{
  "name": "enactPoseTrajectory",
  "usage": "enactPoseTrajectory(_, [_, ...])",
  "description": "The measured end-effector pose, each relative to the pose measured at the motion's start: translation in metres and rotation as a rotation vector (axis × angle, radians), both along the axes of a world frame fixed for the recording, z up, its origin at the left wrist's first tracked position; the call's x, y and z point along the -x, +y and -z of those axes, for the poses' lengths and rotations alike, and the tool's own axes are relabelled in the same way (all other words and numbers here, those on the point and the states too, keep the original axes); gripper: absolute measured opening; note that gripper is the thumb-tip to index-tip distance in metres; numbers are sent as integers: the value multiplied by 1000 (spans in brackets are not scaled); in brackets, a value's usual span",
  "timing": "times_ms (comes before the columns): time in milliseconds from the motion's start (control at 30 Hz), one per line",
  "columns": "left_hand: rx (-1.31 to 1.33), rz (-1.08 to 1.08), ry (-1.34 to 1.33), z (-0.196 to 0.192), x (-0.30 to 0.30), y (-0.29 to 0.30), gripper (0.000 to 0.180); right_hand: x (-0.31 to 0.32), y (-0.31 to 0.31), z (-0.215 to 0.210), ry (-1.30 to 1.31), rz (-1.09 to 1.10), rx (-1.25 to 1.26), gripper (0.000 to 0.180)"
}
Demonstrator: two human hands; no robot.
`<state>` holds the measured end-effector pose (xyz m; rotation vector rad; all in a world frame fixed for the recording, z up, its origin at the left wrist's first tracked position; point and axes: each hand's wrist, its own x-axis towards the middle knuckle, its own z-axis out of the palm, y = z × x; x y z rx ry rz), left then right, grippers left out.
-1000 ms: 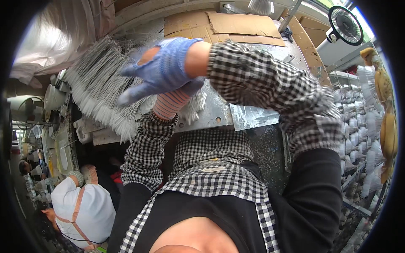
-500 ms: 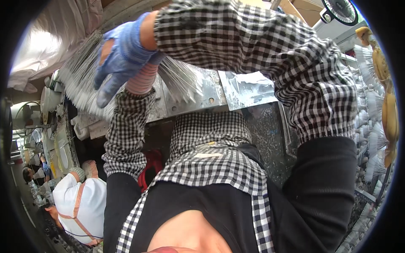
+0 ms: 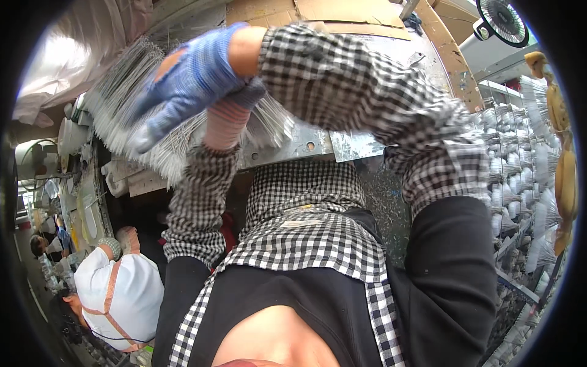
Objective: Assembling white fiber duster heads by aligning and bundling bristles.
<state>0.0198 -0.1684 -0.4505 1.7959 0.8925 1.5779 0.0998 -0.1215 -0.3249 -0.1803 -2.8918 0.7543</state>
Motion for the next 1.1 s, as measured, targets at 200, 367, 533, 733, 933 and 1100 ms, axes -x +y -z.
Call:
enactPoseTrajectory(200, [-28, 17, -10, -17, 16, -2, 38, -41, 17, 16, 735, -36, 186, 103])
enactPoseTrajectory(367, [-300, -400, 133, -9, 22, -33, 34, -72, -47, 142, 608, 599, -21, 123])
enactPoseTrajectory(533, [412, 56, -98, 98, 3, -47, 63, -60, -78, 264, 668, 907, 183, 92])
enactPoseTrajectory(733, [446, 320, 265, 159, 61, -16, 112, -76, -66, 240, 574, 724, 529, 93])
enactPoseTrajectory(933, [42, 167, 855, 168, 63, -23, 94, -96, -68, 249, 390, 678, 94, 106])
enactPoseTrajectory(1100, [766, 760, -71, 120, 57, -20, 104, -92, -71, 249, 298, 669, 33, 114])
